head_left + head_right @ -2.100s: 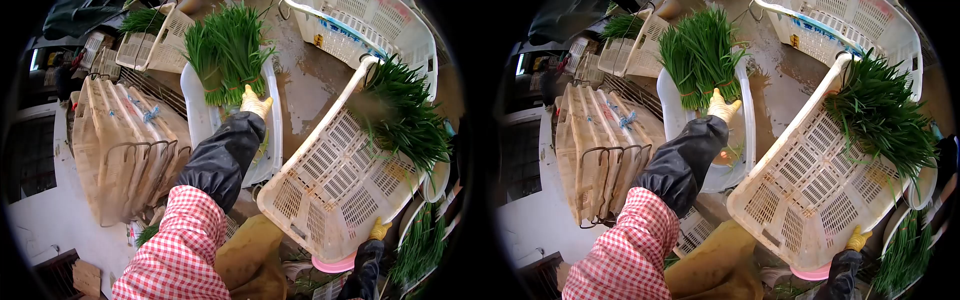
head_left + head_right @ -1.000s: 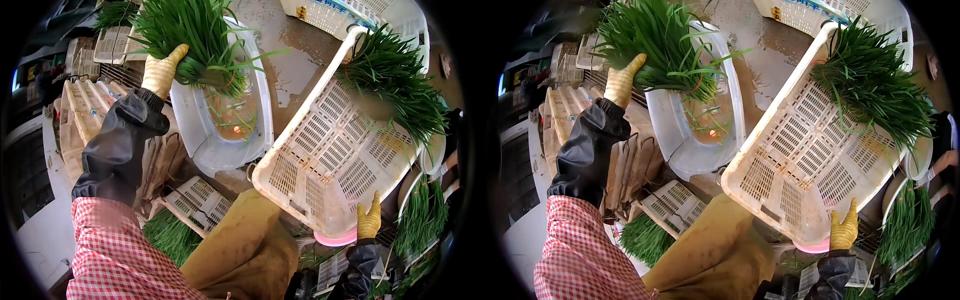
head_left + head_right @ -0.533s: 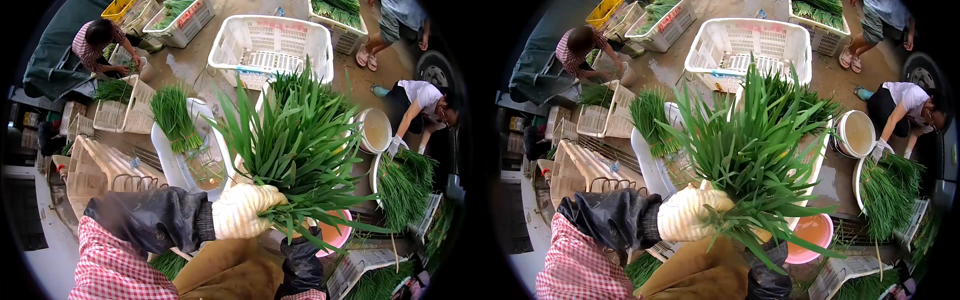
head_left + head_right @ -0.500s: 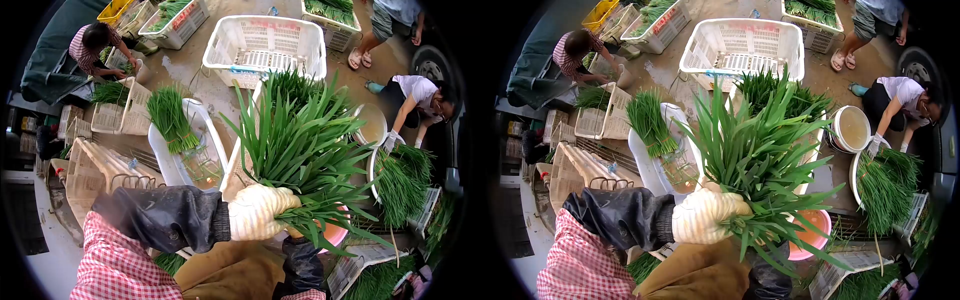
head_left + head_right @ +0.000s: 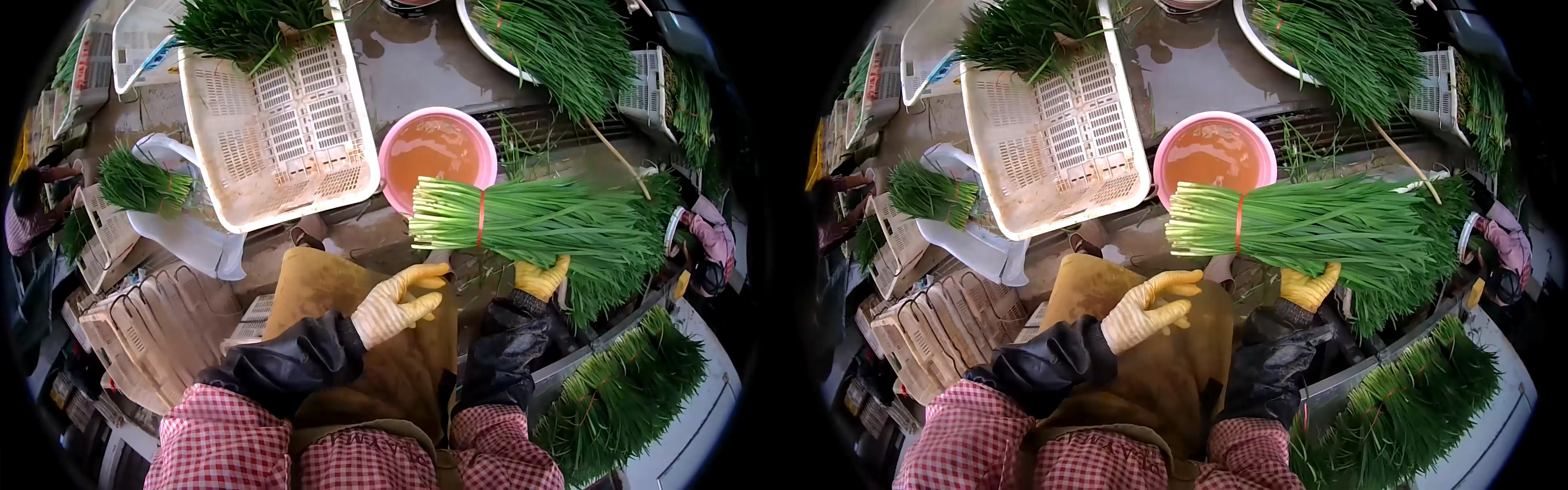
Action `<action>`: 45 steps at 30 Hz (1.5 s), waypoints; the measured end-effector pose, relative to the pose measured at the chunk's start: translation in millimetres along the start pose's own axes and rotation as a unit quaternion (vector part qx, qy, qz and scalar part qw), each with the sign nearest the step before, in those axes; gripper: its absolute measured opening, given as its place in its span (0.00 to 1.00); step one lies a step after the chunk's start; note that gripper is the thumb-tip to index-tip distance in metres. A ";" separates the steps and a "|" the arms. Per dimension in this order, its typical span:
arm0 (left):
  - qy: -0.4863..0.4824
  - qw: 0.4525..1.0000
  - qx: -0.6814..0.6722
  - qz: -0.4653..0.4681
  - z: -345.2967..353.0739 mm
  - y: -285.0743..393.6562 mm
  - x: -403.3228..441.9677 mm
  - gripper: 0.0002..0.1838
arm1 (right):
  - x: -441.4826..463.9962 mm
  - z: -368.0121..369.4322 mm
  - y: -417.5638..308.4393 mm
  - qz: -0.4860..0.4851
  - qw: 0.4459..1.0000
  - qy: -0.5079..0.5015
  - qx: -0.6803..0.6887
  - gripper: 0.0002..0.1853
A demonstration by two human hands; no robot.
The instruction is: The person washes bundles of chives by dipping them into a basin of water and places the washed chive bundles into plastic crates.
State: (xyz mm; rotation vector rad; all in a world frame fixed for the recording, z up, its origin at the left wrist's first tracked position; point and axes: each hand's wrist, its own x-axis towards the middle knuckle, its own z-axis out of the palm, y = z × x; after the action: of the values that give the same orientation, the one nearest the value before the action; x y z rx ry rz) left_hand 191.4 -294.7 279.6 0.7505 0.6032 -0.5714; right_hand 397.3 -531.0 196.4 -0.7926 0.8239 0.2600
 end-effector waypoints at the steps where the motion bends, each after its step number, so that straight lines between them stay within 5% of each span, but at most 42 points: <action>1: -0.005 1.000 0.002 -0.008 6.8 -13.5 12.9 0.43 | -3.9 -10.4 -2.6 -0.004 1.000 0.009 0.003 0.26; 4: -0.007 0.987 0.011 -0.160 19.6 -37.6 47.3 0.42 | -16.6 -31.1 9.6 0.060 0.991 -0.017 0.117 0.27; 6: 0.065 0.988 -0.118 -0.079 32.9 -47.8 74.3 0.46 | -27.6 -47.8 27.1 0.089 0.984 -0.037 0.151 0.27; 8: 0.004 0.980 -0.197 -0.016 27.0 -38.7 88.3 0.44 | -60.5 -36.2 50.0 0.095 0.981 -0.045 0.163 0.26; 9: -0.024 0.979 -0.185 0.080 20.9 -43.1 101.1 0.41 | -66.3 -31.2 63.0 0.095 0.973 0.076 0.194 0.26; 12: 0.069 0.942 -0.275 0.181 17.9 -20.4 115.4 0.38 | -90.2 -25.8 94.0 0.155 0.954 -0.098 0.238 0.28; 14: 0.070 0.939 -0.298 0.155 -2.8 1.1 119.8 0.34 | -116.2 -23.6 90.0 0.320 0.919 -0.162 0.164 0.40; 16: 0.093 0.941 -0.269 0.180 -37.7 10.9 134.4 0.33 | -135.8 -26.0 73.4 0.489 0.808 -0.325 -0.043 0.47; 18: 0.083 0.954 -0.228 0.175 -57.9 30.2 133.4 0.32 | -154.5 -20.1 38.9 0.517 0.679 -0.393 -0.343 0.36; 19: 0.125 0.937 -0.256 0.201 -52.9 43.7 131.1 0.27 | -151.9 -17.4 22.6 0.482 0.684 -0.412 -0.360 0.31; 21: 0.115 0.963 -0.111 0.216 -60.0 61.7 121.2 0.27 | -134.2 25.5 -9.4 0.303 0.804 -0.374 -0.349 0.32; 23: 0.086 0.971 -0.089 0.206 -67.2 65.8 124.6 0.27 | -84.1 47.7 -10.3 0.102 0.890 -0.323 -0.304 0.48; 24: 0.068 0.975 -0.075 0.200 -71.3 64.3 127.0 0.27 | -59.9 61.4 2.1 -0.050 0.885 -0.321 -0.332 0.57; 26: 0.062 0.975 -0.126 0.170 -63.7 59.6 136.9 0.25 | -21.3 50.6 34.9 -0.102 0.816 -0.363 -0.439 0.64; 28: 0.030 0.959 -0.265 0.096 -43.7 57.3 154.2 0.24 | -29.8 30.0 71.7 -0.063 0.789 -0.412 -0.451 0.68; 29: 0.020 0.957 -0.276 0.089 -45.8 48.7 165.8 0.25 | -53.0 25.4 81.3 0.060 0.868 -0.353 -0.343 0.71; 32: 0.091 0.966 -0.228 0.085 -42.9 10.6 194.8 0.29 | -74.0 -26.4 98.3 0.146 0.883 -0.233 -0.381 0.57; 37: 0.174 0.975 -0.130 0.043 -44.1 -78.3 206.0 0.59 | -46.5 -62.6 114.5 0.190 0.907 -0.107 -0.359 0.40; 42: 0.191 0.954 -0.231 -0.014 -55.2 -103.4 205.4 0.59 | 50.0 -81.4 149.0 0.227 0.893 -0.098 -0.375 0.38; 44: 0.204 0.911 -0.327 -0.149 -68.1 -104.0 212.9 0.53 | 106.0 -82.5 177.4 0.276 0.862 0.020 -0.424 0.36; 45: 0.196 0.894 -0.372 -0.152 -76.4 -122.6 226.4 0.38 | 128.2 -84.8 192.0 0.307 0.844 0.011 -0.439 0.42</action>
State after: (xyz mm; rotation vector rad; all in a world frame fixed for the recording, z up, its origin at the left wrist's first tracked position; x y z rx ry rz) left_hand 243.9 -368.2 26.7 0.0262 1.2414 -0.4197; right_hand 340.7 -470.5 -35.2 -1.3631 0.9642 1.2740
